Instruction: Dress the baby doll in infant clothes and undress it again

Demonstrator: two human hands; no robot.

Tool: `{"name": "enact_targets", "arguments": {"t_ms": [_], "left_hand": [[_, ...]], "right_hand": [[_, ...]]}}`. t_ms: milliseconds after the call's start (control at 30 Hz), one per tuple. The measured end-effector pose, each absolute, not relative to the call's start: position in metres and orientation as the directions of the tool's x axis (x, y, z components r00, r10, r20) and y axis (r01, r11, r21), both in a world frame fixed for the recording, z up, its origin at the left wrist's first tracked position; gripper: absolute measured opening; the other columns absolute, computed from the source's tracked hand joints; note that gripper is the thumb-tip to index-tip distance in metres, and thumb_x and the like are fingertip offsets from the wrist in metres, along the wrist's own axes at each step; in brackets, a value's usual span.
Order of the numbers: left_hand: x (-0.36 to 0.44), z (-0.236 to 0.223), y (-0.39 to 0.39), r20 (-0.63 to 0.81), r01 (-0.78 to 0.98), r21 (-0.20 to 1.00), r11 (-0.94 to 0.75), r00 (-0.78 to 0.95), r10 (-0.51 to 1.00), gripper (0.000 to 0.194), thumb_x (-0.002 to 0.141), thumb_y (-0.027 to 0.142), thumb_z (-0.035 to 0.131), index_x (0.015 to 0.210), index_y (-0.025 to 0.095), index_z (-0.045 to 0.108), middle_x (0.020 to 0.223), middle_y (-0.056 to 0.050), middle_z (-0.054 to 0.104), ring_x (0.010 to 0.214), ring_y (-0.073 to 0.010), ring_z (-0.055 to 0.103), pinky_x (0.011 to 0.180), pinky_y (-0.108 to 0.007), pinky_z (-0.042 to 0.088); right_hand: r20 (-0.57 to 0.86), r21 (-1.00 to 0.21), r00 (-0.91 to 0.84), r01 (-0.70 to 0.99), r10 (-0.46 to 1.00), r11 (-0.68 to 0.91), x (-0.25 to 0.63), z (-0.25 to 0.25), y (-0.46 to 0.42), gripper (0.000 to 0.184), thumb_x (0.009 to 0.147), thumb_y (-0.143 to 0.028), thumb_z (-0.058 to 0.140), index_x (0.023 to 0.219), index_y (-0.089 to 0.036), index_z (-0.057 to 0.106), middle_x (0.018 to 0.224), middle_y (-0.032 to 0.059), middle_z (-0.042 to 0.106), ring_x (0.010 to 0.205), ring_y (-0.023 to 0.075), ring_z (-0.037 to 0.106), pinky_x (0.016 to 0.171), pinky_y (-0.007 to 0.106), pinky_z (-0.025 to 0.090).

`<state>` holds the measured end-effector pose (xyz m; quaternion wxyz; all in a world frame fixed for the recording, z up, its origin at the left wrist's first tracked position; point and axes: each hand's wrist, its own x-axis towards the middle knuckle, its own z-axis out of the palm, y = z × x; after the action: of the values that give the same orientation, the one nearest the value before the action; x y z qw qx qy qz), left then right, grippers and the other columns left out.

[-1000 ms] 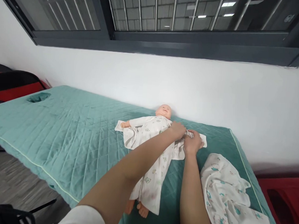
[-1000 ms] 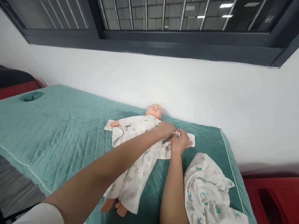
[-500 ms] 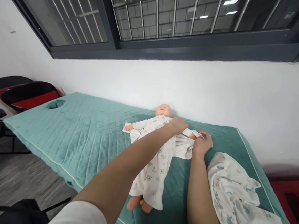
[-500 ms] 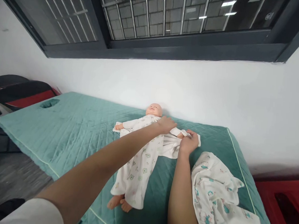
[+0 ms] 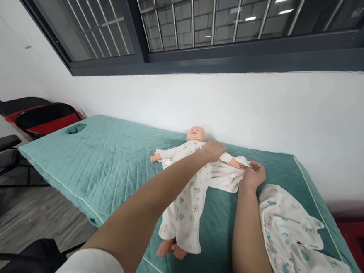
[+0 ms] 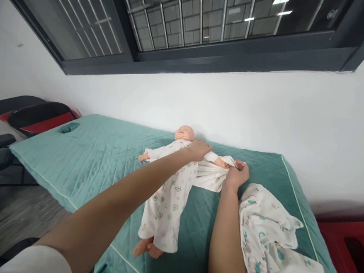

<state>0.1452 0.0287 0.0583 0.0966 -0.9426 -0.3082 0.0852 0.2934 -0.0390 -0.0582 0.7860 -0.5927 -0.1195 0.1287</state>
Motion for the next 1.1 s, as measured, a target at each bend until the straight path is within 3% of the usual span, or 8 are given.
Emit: {"name": "enact_targets", "arguments": {"t_ms": [300, 767, 867, 1100], "left_hand": [[0.143, 0.051, 0.031, -0.074, 0.55, -0.211, -0.808, 0.815, 0.575, 0.037, 0.086, 0.012, 0.05, 0.122, 0.017, 0.057, 0.115, -0.013, 0.066, 0.11, -0.028, 0.058, 0.085, -0.039, 0.046], [0.149, 0.033, 0.022, -0.076, 0.6, -0.111, -0.792, 0.79, 0.609, 0.034, 0.086, 0.023, 0.06, 0.12, 0.019, 0.058, 0.124, -0.014, 0.064, 0.116, -0.0288, 0.058, 0.095, -0.04, 0.043], [0.147, 0.033, 0.018, -0.067, 0.605, -0.12, -0.787, 0.786, 0.615, 0.034, 0.087, 0.023, 0.059, 0.121, 0.018, 0.057, 0.124, -0.014, 0.063, 0.116, -0.0287, 0.057, 0.096, -0.042, 0.042], [0.145, 0.031, 0.017, -0.058, 0.587, -0.11, -0.802, 0.802, 0.594, 0.031, 0.089, 0.024, 0.056, 0.12, 0.018, 0.057, 0.124, -0.014, 0.063, 0.115, -0.0291, 0.057, 0.095, -0.043, 0.043]], "right_hand": [[-0.053, -0.904, 0.931, -0.199, 0.362, 0.379, 0.289, -0.052, -0.038, 0.027, 0.053, -0.009, 0.056, 0.079, -0.019, 0.055, 0.086, -0.002, 0.062, 0.082, 0.0141, 0.061, 0.086, 0.035, 0.053], [-0.116, -0.824, 0.868, -0.355, 0.483, 0.441, 0.288, -0.046, -0.036, 0.018, 0.063, -0.011, 0.063, 0.076, -0.019, 0.053, 0.09, -0.0024, 0.067, 0.08, 0.0102, 0.066, 0.069, 0.022, 0.055], [-0.133, -0.821, 0.839, -0.391, 0.528, 0.416, 0.286, -0.043, -0.037, 0.017, 0.063, -0.011, 0.062, 0.075, -0.019, 0.053, 0.085, -0.0025, 0.067, 0.078, 0.0122, 0.068, 0.068, 0.024, 0.057], [-0.164, -0.732, 0.667, -0.577, 0.727, 0.363, 0.283, -0.038, -0.039, 0.024, 0.061, -0.01, 0.064, 0.08, -0.019, 0.052, 0.084, 0.001, 0.07, 0.086, 0.0185, 0.072, 0.082, 0.035, 0.059]]}}
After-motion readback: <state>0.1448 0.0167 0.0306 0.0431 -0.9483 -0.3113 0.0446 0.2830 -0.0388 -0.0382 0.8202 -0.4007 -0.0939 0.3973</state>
